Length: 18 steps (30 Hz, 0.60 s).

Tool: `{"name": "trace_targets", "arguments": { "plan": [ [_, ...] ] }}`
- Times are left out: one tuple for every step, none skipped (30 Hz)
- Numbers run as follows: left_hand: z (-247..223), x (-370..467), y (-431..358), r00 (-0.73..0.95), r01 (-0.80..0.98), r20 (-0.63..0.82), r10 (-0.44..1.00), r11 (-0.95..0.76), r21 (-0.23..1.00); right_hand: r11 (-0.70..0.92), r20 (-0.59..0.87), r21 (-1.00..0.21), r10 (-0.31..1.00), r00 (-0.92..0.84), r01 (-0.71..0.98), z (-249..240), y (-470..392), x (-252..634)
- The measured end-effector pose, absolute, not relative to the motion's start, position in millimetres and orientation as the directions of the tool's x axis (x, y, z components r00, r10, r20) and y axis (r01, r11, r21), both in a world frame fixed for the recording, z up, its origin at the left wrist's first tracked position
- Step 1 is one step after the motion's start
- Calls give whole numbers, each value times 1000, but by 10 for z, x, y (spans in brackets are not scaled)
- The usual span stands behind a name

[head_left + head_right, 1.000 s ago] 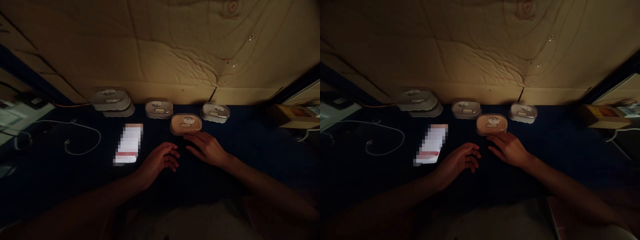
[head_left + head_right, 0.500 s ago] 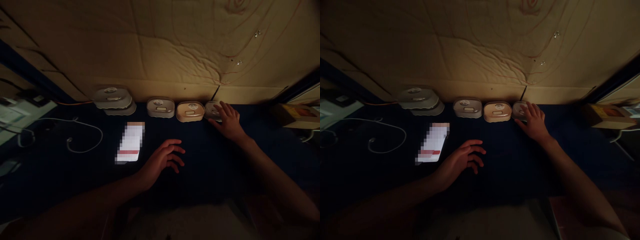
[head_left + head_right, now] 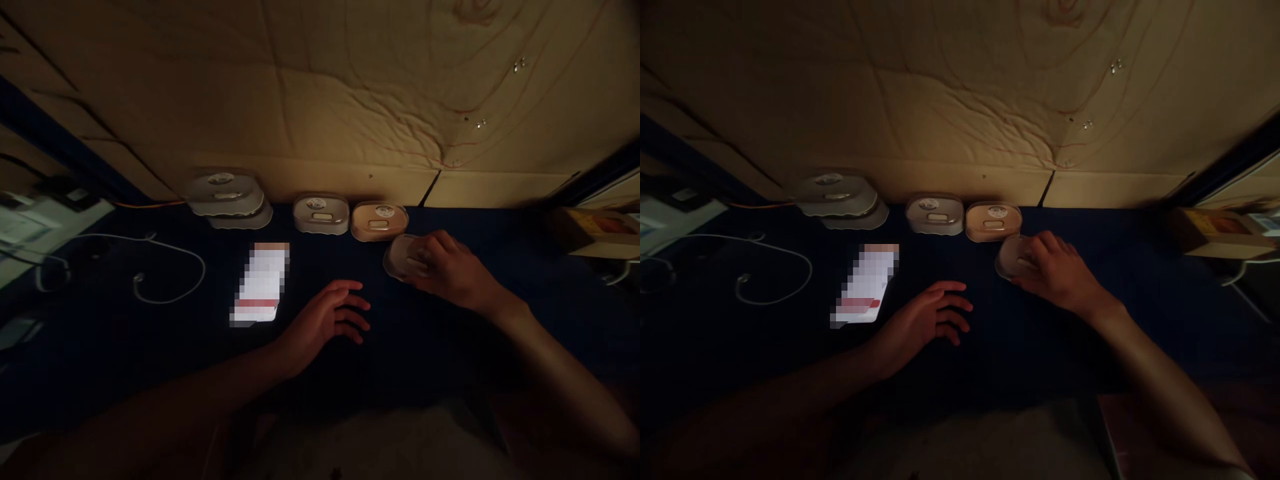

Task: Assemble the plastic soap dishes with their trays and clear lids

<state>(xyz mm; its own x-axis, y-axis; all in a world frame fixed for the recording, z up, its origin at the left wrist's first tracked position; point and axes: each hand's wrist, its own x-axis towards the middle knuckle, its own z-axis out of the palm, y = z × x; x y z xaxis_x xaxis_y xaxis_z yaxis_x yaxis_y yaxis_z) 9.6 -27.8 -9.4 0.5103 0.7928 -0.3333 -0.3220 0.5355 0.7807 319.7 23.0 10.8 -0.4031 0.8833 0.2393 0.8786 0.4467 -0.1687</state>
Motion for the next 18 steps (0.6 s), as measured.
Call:
{"name": "trace_targets", "arguments": {
  "plan": [
    [-103, 96, -274, 518, -322, -356, 777, 563, 761, 485, 246, -196, 866, -436, 852, 128, 169, 3109],
    [-108, 98, -269, 526, -318, -383, 759, 593, 740, 519, 261, -228, 848, -462, 824, 146, 113, 3024],
    [-109, 100, -263, 533, -312, -410, 740, 622, 718, 549, 280, -264, 830, -482, 793, 163, 62, 2946],
    [-107, 103, -258, 538, -309, -434, 722, 648, 696, 579, 308, -302, 811, -497, 758, 178, 16, 2877],
    [-102, 106, -253, 545, -309, -451, 706, 670, 675, 605, 340, -339, 793, -506, 721, 189, -26, 2819],
    [-95, 110, -250, 555, -315, -461, 692, 688, 654, 629, 372, -370, 775, -511, 684, 195, -62, 2770],
    [-89, 114, -247, 569, -323, -463, 680, 702, 634, 653, 401, -393, 755, -518, 648, 196, -93, 2731],
    [-84, 117, -246, 583, -337, -455, 673, 710, 618, 677, 423, -408, 735, -530, 612, 193, -119, 2699],
    [-82, 120, -246, 596, -358, -438, 673, 711, 605, 703, 437, -414, 711, -551, 579, 185, -141, 2673],
    [-81, 122, -246, 607, -379, -418, 675, 709, 595, 732, 446, -412, 681, -581, 543, 176, -160, 2651],
    [-80, 124, -247, 615, -397, -400, 680, 705, 588, 761, 451, -406, 649, -613, 506, 166, -176, 2634],
    [-79, 125, -249, 620, -408, -386, 683, 701, 585, 785, 455, -401, 618, -641, 473, 158, -188, 2622],
    [-77, 127, -250, 622, -413, -379, 686, 698, 586, 801, 460, -397, 597, -658, 448, 155, -196, 2618],
    [-73, 128, -250, 619, -412, -377, 689, 693, 591, 807, 467, -397, 588, -661, 437, 156, -198, 2622],
    [-67, 129, -251, 613, -407, -381, 692, 690, 598, 803, 475, -401, 594, -650, 441, 160, -192, 2636],
    [-61, 130, -252, 601, -404, -387, 699, 684, 608, 792, 484, -407, 610, -627, 456, 166, -176, 2660],
    [-58, 131, -253, 587, -403, -394, 708, 677, 616, 774, 492, -413, 633, -597, 481, 172, -149, 2694],
    [-58, 132, -255, 575, -402, -398, 715, 671, 623, 753, 502, -417, 658, -561, 509, 175, -111, 2735]
  ]
}}
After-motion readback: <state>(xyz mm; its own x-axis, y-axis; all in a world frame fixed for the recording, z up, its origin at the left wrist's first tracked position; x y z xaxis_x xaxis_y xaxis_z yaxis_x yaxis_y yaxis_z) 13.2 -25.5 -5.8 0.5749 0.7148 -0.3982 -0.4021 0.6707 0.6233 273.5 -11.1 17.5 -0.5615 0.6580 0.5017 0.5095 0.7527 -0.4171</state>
